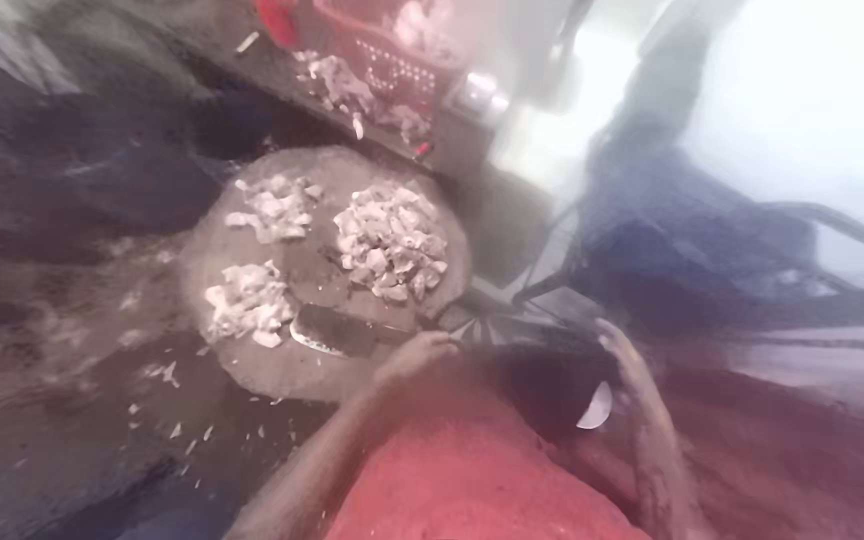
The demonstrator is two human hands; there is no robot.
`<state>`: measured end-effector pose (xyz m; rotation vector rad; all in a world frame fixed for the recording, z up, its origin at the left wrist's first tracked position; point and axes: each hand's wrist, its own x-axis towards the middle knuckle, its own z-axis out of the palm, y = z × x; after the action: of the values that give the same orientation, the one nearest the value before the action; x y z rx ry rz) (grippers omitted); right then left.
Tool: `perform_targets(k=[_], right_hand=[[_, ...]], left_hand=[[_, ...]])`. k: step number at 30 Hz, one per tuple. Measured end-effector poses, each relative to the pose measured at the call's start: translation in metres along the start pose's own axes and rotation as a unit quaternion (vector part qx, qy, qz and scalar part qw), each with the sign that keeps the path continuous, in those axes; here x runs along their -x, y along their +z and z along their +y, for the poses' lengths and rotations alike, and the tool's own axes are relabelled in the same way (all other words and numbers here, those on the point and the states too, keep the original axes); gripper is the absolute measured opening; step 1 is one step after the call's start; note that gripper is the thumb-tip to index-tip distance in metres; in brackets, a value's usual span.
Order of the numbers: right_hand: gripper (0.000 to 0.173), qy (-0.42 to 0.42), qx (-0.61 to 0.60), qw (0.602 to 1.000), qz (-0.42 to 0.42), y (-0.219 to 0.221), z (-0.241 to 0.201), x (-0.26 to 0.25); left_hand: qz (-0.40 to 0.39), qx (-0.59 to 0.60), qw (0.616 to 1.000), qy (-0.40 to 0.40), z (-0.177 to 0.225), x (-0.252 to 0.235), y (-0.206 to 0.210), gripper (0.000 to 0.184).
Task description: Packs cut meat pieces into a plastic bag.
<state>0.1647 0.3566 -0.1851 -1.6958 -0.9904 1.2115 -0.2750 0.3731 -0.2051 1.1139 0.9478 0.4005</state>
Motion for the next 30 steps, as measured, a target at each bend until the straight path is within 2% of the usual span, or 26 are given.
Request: perform_targets(k=[2,4,6,8,9,11,13,15,17,20,22,23,24,25,26,27,29,30], right_hand=[[0.059,-0.007,0.064,0.997,0.049,0.000,-0.006,-0.028],[0.055,-0.027,0.148,0.985,0.087,0.007,-0.013,-0.055],[0.048,-0.063,0.205,0.977,-0.007,0.029,-0.023,-0.078],[0.040,-0.076,0.208,0.955,-0.199,0.070,-0.037,-0.089],[0.040,-0.088,0.217,0.924,-0.301,0.091,-0.043,-0.095],[0.042,-0.105,0.250,0.857,-0.438,0.126,-0.057,-0.109],[0.051,-0.074,0.251,0.834,-0.486,0.147,-0.070,-0.125],[0.048,-0.060,0.238,0.838,-0.487,0.156,-0.076,-0.148],[0.034,-0.123,0.259,0.820,-0.495,0.155,-0.085,-0.177],[0.036,-0.238,0.278,0.773,-0.518,0.152,-0.096,-0.216],[0.039,-0.285,0.300,0.759,-0.503,0.147,-0.109,-0.237],[0.042,-0.300,0.311,0.770,-0.470,0.142,-0.117,-0.248],[0.043,-0.303,0.325,0.791,-0.420,0.136,-0.128,-0.260],[0.040,-0.299,0.334,0.821,-0.353,0.128,-0.138,-0.273],[0.035,-0.298,0.332,0.854,-0.266,0.120,-0.145,-0.291],[0.031,-0.291,0.317,0.884,-0.184,0.113,-0.148,-0.310],[0.028,-0.297,0.277,0.909,-0.093,0.101,-0.150,-0.337],[0.026,-0.281,0.251,0.921,-0.099,0.100,-0.155,-0.336]], left_hand=[[0.050,0.056,0.997,-0.014,0.004,-0.016,-0.007,0.025],[0.106,0.131,0.986,-0.011,0.013,-0.030,-0.004,0.022],[0.147,0.155,0.977,-0.013,0.027,-0.049,0.002,0.030],[0.173,0.074,0.982,-0.035,0.044,-0.074,0.007,0.042],[0.178,0.007,0.983,-0.051,0.056,-0.089,0.010,0.048],[0.183,-0.122,0.971,-0.090,0.086,-0.114,0.014,0.058],[0.208,-0.173,0.955,-0.120,0.110,-0.137,0.020,0.063],[0.219,-0.192,0.944,-0.154,0.128,-0.153,0.019,0.065],[0.240,-0.214,0.931,-0.169,0.129,-0.174,0.009,0.072],[0.268,-0.203,0.917,-0.214,0.145,-0.191,-0.001,0.083],[0.290,-0.195,0.903,-0.250,0.162,-0.190,-0.002,0.081],[0.308,-0.203,0.892,-0.263,0.160,-0.189,-0.006,0.078],[0.337,-0.223,0.875,-0.267,0.153,-0.185,-0.011,0.070],[0.376,-0.231,0.860,-0.256,0.149,-0.175,-0.018,0.052],[0.421,-0.224,0.847,-0.236,0.145,-0.163,-0.027,0.032],[0.474,-0.211,0.826,-0.220,0.140,-0.149,-0.039,0.023],[0.570,-0.198,0.780,-0.165,0.127,-0.126,-0.057,0.020],[0.593,-0.196,0.769,-0.133,0.120,-0.122,-0.062,0.024]])
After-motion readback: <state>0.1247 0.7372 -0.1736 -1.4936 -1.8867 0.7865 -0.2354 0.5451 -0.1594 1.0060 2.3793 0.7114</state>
